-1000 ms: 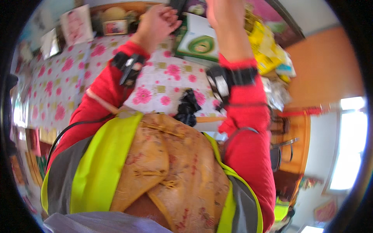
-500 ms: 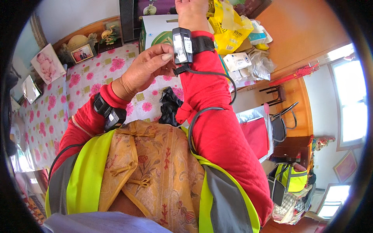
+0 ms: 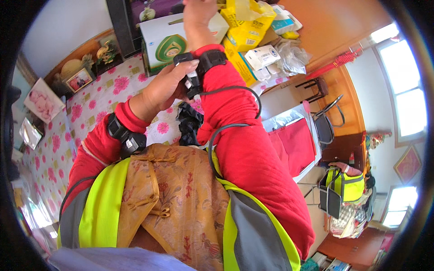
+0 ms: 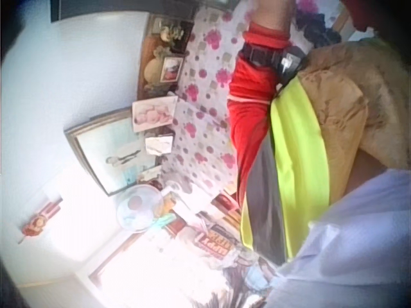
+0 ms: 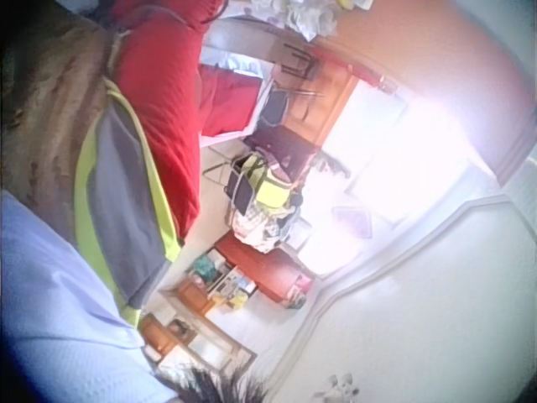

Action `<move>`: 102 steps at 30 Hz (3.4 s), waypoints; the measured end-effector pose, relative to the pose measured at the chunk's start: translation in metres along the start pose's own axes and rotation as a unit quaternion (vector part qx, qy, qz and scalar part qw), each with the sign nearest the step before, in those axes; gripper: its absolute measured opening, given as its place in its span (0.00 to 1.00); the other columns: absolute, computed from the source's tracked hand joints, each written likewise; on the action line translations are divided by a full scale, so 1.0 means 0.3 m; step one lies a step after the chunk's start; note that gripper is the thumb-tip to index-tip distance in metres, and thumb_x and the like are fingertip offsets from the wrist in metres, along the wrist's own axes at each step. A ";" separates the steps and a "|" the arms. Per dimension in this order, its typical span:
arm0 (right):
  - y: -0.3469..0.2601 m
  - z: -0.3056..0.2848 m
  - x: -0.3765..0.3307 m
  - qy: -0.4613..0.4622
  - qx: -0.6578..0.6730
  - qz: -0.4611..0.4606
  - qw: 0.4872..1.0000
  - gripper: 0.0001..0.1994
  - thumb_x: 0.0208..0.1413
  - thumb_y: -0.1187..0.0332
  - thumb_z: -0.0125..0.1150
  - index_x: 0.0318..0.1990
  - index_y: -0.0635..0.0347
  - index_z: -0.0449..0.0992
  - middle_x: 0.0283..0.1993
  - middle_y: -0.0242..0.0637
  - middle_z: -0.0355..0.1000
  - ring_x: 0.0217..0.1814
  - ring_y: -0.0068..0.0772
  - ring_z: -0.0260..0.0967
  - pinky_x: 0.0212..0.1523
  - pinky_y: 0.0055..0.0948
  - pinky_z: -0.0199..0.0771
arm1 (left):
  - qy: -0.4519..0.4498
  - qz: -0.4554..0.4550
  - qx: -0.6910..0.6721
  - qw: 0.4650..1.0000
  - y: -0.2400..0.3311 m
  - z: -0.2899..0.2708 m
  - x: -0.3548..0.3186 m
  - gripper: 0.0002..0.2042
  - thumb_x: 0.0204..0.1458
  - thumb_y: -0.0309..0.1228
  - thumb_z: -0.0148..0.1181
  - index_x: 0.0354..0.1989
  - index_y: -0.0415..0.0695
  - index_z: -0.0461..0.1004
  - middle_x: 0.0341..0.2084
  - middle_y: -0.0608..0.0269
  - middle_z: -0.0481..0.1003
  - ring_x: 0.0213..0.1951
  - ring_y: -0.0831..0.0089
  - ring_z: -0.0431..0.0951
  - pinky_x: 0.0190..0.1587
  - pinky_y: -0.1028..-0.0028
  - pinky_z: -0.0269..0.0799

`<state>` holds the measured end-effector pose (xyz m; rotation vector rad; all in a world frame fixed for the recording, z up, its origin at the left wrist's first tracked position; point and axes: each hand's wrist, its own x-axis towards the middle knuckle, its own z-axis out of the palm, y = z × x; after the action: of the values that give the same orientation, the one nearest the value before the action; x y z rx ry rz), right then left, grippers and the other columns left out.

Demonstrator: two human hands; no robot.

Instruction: The person wipes a floral-patterned table surface and the front of a wooden cabinet using a dark cloth. They move several boxes and a green basket aside to reach the cabinet, then continue wiping the table and repositioning items.

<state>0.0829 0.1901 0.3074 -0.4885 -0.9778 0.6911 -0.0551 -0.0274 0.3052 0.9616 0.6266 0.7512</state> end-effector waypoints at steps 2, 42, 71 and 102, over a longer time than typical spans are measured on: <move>-0.031 -0.011 -0.041 0.013 -0.239 -0.015 0.971 0.12 0.56 0.70 0.61 0.46 0.64 0.75 0.37 0.37 0.76 0.39 0.34 0.75 0.39 0.33 0.76 | -0.037 -0.029 -0.017 0.999 -0.019 0.003 0.011 0.23 0.54 0.53 0.62 0.36 0.42 0.74 0.19 0.65 0.74 0.16 0.75 0.73 0.18 0.75 0.72; -0.169 -0.566 -1.182 -0.373 -0.620 0.169 0.670 0.38 0.43 0.50 0.69 0.65 0.48 0.67 0.73 0.47 0.51 0.75 0.58 0.45 0.70 0.58 0.48 | 0.236 0.133 0.701 0.659 -0.845 -0.970 -0.242 0.26 0.49 0.34 0.64 0.57 0.41 0.66 0.63 0.48 0.62 0.66 0.47 0.58 0.69 0.51 0.50; 0.064 -0.936 -0.832 -0.170 -0.790 0.174 0.562 0.27 0.48 0.68 0.59 0.60 0.47 0.70 0.66 0.42 0.62 0.71 0.52 0.55 0.65 0.55 0.58 | 0.207 0.094 0.751 0.621 -0.787 -0.900 -0.237 0.31 0.46 0.36 0.64 0.60 0.41 0.61 0.65 0.46 0.60 0.67 0.45 0.57 0.69 0.48 0.49; -0.046 -0.790 -1.042 -0.389 -0.645 0.180 0.632 0.22 0.41 0.71 0.61 0.49 0.52 0.77 0.58 0.47 0.70 0.61 0.52 0.65 0.62 0.49 0.64 | 0.235 0.068 0.735 0.633 -0.801 -0.893 -0.242 0.31 0.46 0.33 0.66 0.60 0.40 0.63 0.65 0.48 0.59 0.67 0.47 0.55 0.69 0.51 0.48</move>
<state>0.1760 -0.0614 0.0209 -1.7967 -2.2334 0.4134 -0.2331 -0.0424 -0.0154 2.3676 1.7721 0.4916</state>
